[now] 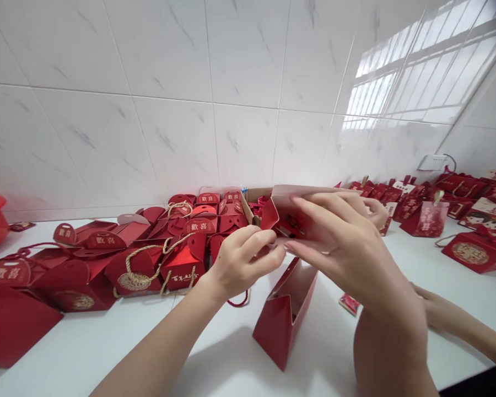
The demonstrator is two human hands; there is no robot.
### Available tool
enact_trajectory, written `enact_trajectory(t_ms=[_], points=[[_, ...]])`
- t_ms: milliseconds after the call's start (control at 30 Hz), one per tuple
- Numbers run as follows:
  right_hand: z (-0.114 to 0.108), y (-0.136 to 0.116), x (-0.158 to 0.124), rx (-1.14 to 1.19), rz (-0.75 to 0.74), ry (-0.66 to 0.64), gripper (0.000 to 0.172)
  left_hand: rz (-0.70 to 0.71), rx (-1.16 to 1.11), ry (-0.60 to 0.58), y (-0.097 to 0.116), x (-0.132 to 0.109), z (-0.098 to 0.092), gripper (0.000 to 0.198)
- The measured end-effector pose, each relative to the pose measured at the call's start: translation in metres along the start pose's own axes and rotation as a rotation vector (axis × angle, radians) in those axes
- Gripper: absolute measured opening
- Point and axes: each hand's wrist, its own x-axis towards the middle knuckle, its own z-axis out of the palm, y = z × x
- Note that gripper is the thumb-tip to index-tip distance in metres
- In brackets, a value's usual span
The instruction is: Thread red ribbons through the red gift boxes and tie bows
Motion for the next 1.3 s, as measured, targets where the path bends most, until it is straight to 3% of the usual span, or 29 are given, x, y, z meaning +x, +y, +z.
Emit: enact_trajectory(t_ms=[333,533,700,767,933,1000,1133,1300], points=[[-0.007,-0.014,-0.003,-0.076,-0.052,0.243,0.037,0.026,0.134,0.126,0.007,0.007,-0.012,0.024],[-0.003,-0.016,-0.006,-0.003,-0.04,0.309,0.05,0.015,0.17,0.157,0.005,0.01,-0.017,0.027],[-0.004,-0.009,-0.009,-0.11,0.027,0.445,0.053,-0.007,0.165,0.167,0.004,0.012,-0.021,0.026],[-0.005,-0.005,-0.008,-0.072,0.032,0.422,0.055,-0.004,0.167,0.176,0.003,0.013,-0.023,0.026],[-0.006,-0.007,-0.005,0.346,-0.024,0.293,0.058,0.021,0.137,0.168,0.002,0.015,-0.027,0.025],[-0.006,-0.011,-0.004,0.382,0.001,0.282,0.057,0.019,0.132,0.16,0.002,0.015,-0.027,0.025],[-0.007,-0.013,-0.006,0.355,-0.019,0.292,0.058,0.034,0.104,0.161,0.003,0.016,-0.027,0.025],[-0.005,-0.011,-0.003,0.435,0.007,0.401,0.054,0.081,0.094,0.172,0.0,0.019,-0.026,0.025]])
